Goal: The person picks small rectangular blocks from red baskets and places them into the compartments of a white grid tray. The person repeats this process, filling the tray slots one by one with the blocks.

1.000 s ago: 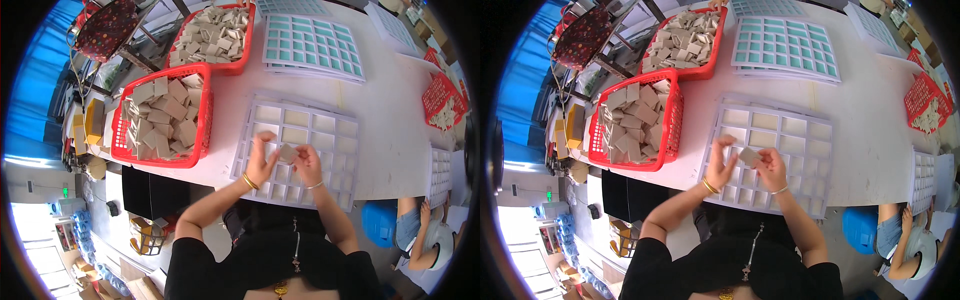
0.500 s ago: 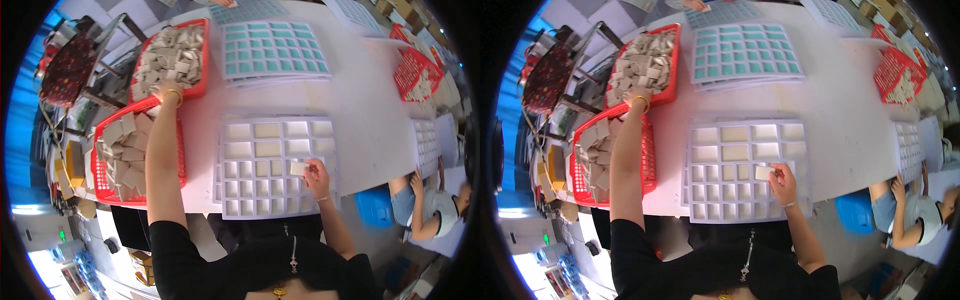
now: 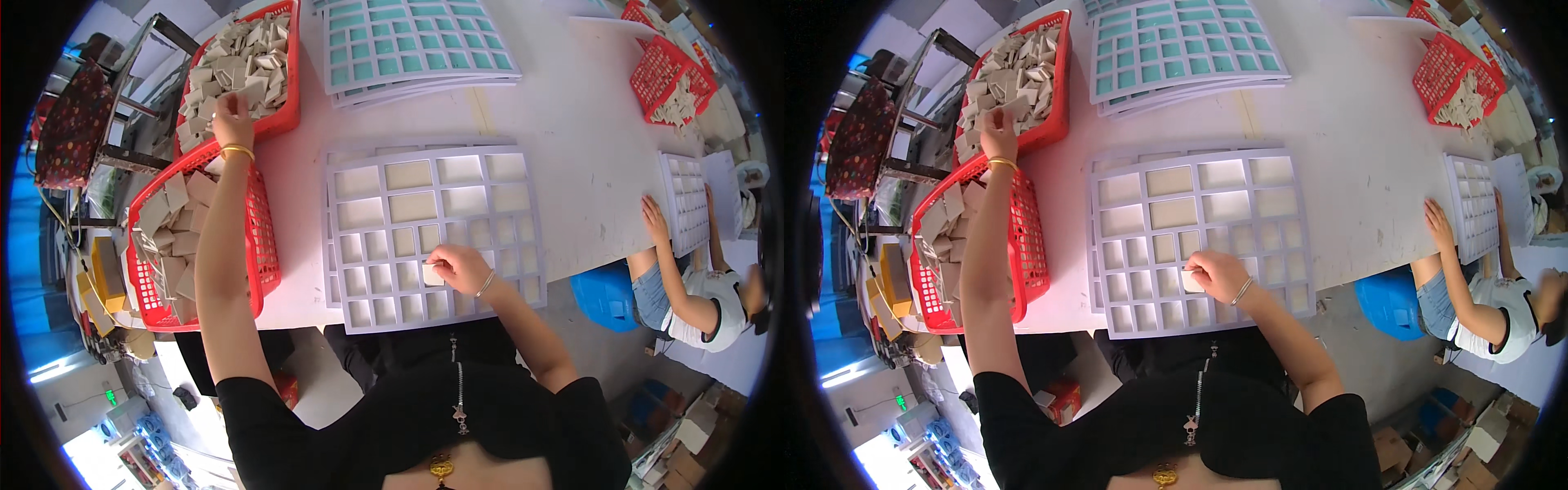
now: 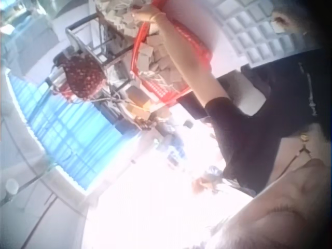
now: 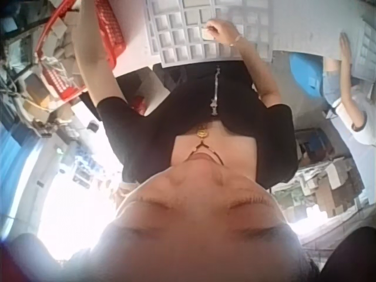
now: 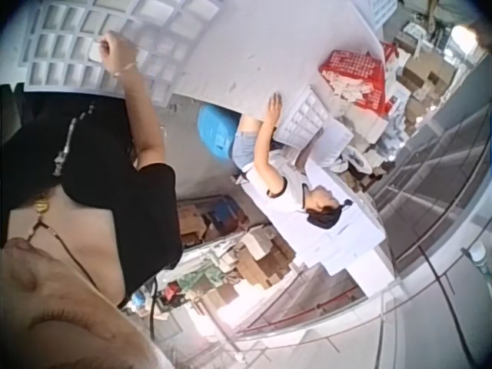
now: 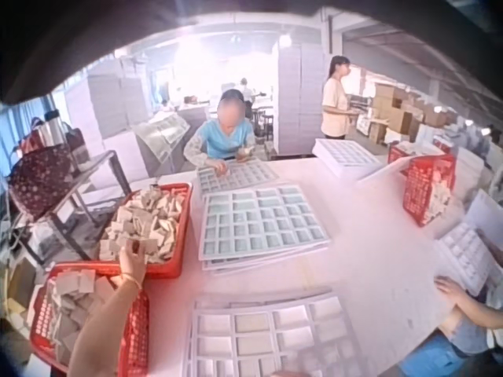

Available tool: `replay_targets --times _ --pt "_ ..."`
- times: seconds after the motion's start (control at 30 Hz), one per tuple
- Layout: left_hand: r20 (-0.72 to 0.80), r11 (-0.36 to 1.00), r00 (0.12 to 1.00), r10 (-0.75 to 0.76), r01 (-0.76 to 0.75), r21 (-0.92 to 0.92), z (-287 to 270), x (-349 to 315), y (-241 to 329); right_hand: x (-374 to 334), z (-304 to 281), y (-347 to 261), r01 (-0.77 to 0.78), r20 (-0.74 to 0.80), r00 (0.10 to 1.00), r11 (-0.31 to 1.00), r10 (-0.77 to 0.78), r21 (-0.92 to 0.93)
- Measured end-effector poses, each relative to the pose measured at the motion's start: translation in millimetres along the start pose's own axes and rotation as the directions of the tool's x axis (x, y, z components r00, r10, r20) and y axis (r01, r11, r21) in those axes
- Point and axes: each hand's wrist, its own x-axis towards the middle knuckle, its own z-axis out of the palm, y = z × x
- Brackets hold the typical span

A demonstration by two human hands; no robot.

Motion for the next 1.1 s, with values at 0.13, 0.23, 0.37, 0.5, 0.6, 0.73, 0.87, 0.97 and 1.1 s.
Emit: replay_targets --times 0.13,0.23,0.37,0.5,0.6,0.73,0.87,0.97,1.1 --pt "0.207 0.957 0.977 0.045 0.018 -0.291 -7 -57 78 -5 5 -13 0.049 -0.091 0.993 0.961 -0.077 -0.273" --pt "0.593 0.931 0.800 0.087 0.148 -0.335 -25 -120 140 -9 12 -12 0.104 -0.180 0.965 0.911 -0.189 -0.399" --pt "0.863 0.942 0.433 0.262 0.082 -0.327 -55 -203 173 -11 16 -7 0.115 -0.145 0.970 0.892 -0.196 -0.438" --pt "0.946 0.961 0.290 0.144 0.189 -0.204 -60 -260 163 -12 18 -8 0.135 -0.191 0.950 0.878 -0.246 -0.459" --pt "0.945 0.961 0.307 0.112 0.209 -0.182 -54 -281 152 -13 21 -6 0.143 -0.217 0.939 0.875 -0.268 -0.462" --pt "0.896 0.965 0.398 0.198 0.078 -0.249 -47 -292 151 -14 22 -5 0.135 -0.218 0.940 0.872 -0.264 -0.471" --pt "0.886 0.963 0.430 0.175 0.111 -0.244 -47 -296 151 -16 22 -6 0.135 -0.211 0.940 0.863 -0.266 -0.487" --pt "0.874 0.988 0.469 0.130 0.010 -0.152 -56 -299 160 -19 21 -10 0.125 -0.185 0.950 0.848 -0.252 -0.516" --pt "0.919 0.913 0.345 0.188 -0.407 -0.034 -76 -306 177 -28 21 -16 0.088 -0.116 0.972 0.775 -0.204 -0.626"
